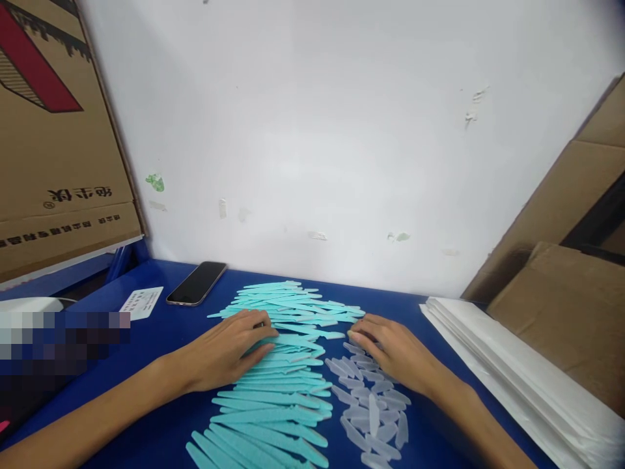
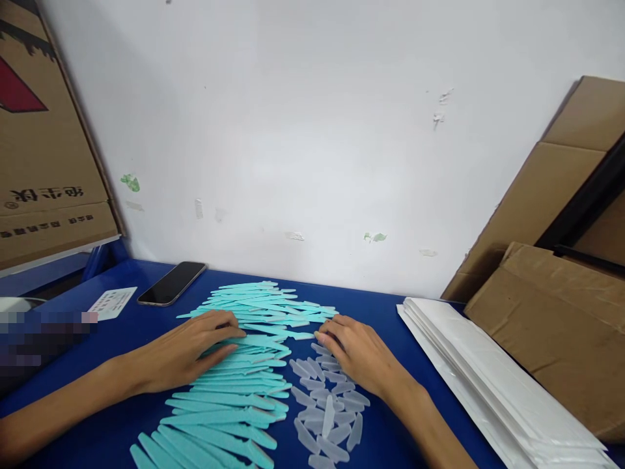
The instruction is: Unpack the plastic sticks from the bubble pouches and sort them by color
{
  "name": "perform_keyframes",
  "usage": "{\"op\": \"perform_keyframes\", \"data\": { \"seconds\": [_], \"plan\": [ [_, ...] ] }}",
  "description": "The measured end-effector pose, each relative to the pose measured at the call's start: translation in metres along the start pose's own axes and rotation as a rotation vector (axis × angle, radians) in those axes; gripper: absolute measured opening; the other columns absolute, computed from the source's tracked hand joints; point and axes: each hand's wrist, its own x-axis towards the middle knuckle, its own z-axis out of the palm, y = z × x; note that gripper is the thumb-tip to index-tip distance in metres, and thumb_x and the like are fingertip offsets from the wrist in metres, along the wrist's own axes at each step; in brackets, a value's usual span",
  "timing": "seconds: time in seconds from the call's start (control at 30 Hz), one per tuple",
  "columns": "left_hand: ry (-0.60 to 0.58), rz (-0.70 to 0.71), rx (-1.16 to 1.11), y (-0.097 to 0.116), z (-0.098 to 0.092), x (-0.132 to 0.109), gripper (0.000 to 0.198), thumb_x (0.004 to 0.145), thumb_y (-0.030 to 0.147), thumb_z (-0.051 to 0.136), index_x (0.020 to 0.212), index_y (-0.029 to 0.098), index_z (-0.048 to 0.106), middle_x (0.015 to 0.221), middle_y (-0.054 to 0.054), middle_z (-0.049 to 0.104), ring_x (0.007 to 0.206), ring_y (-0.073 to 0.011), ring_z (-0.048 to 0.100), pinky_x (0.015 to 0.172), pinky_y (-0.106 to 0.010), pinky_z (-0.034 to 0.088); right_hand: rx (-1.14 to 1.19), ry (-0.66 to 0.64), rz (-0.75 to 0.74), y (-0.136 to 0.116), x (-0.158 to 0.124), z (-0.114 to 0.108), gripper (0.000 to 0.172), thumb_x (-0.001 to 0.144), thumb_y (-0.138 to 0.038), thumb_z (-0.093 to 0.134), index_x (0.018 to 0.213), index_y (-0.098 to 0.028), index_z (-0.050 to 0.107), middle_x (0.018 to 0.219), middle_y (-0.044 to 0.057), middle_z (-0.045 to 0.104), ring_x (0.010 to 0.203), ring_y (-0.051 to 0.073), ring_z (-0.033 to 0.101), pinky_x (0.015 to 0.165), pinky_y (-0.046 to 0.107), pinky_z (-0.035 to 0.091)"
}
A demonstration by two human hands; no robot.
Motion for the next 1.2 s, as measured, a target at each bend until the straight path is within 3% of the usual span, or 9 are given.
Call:
{"op": "perform_keyframes", "data": {
  "seconds": [0.2, 0.47, 0.63, 0.8, 0.93, 1.2],
  "plan": [
    [-0.011, -0.004, 0.007, 0.007, -0.001, 0.002, 0.028, 0.109, 0.029, 0.043, 0.127, 0.023, 0.063, 0.116, -0.007, 0.063, 0.103, -0.0231, 0.063, 0.092, -0.037, 0.049, 0.014, 0.071, -0.097, -0.017, 0.003, 0.007, 0.029, 0.11, -0.035, 0.04, 0.12, -0.027, 0.066, 0.121, 0.005, 0.07, 0.11, 0.022, 0.065, 0.099, 0.041, 0.048],
    [-0.002, 0.009, 0.059, 0.006, 0.001, 0.001, 0.029, 0.109, 0.027, 0.039, 0.126, 0.023, 0.063, 0.114, -0.007, 0.063, 0.099, -0.0234, 0.064, 0.089, -0.037, 0.049, 0.006, 0.062, -0.127, -0.023, 0.007, 0.015, 0.019, 0.108, -0.028, 0.048, 0.108, -0.026, 0.067, 0.109, 0.0, 0.074, 0.1, 0.02, 0.068, 0.095, 0.039, 0.045],
    [0.008, 0.008, 0.07, 0.007, 0.001, 0.001, 0.028, 0.109, 0.026, 0.04, 0.124, 0.023, 0.063, 0.112, -0.006, 0.064, 0.097, -0.0228, 0.065, 0.088, -0.036, 0.049, -0.148, 0.127, -0.167, -0.018, 0.01, 0.022, 0.017, 0.103, -0.023, 0.061, 0.119, -0.024, 0.066, 0.11, 0.002, 0.075, 0.1, 0.021, 0.069, 0.103, 0.046, 0.041],
    [0.0, 0.013, 0.065, 0.006, 0.001, 0.004, 0.029, 0.109, 0.027, 0.038, 0.124, 0.023, 0.063, 0.112, -0.007, 0.063, 0.097, -0.0226, 0.064, 0.086, -0.035, 0.049, -0.329, 0.174, -0.237, -0.017, 0.016, 0.028, 0.009, 0.1, -0.015, 0.063, 0.104, -0.021, 0.069, 0.099, 0.001, 0.073, 0.095, 0.021, 0.069, 0.104, 0.048, 0.041],
    [-0.015, 0.008, 0.061, 0.006, 0.0, 0.004, 0.03, 0.11, 0.027, 0.037, 0.126, 0.023, 0.061, 0.112, -0.006, 0.062, 0.096, -0.0223, 0.064, 0.085, -0.035, 0.048, -0.538, 0.177, -0.312, -0.015, 0.018, 0.03, 0.013, 0.099, -0.009, 0.061, 0.107, -0.018, 0.068, 0.097, 0.003, 0.072, 0.093, 0.022, 0.067, 0.105, 0.05, 0.041],
    [-0.029, 0.008, 0.063, 0.006, 0.001, 0.002, 0.03, 0.109, 0.027, 0.037, 0.128, 0.024, 0.061, 0.113, -0.007, 0.062, 0.097, -0.0225, 0.064, 0.085, -0.035, 0.049, -0.579, 0.161, -0.318, -0.017, 0.017, 0.024, 0.011, 0.098, -0.009, 0.06, 0.102, -0.018, 0.065, 0.094, 0.004, 0.072, 0.09, 0.022, 0.067, 0.102, 0.049, 0.044]
  ]
}}
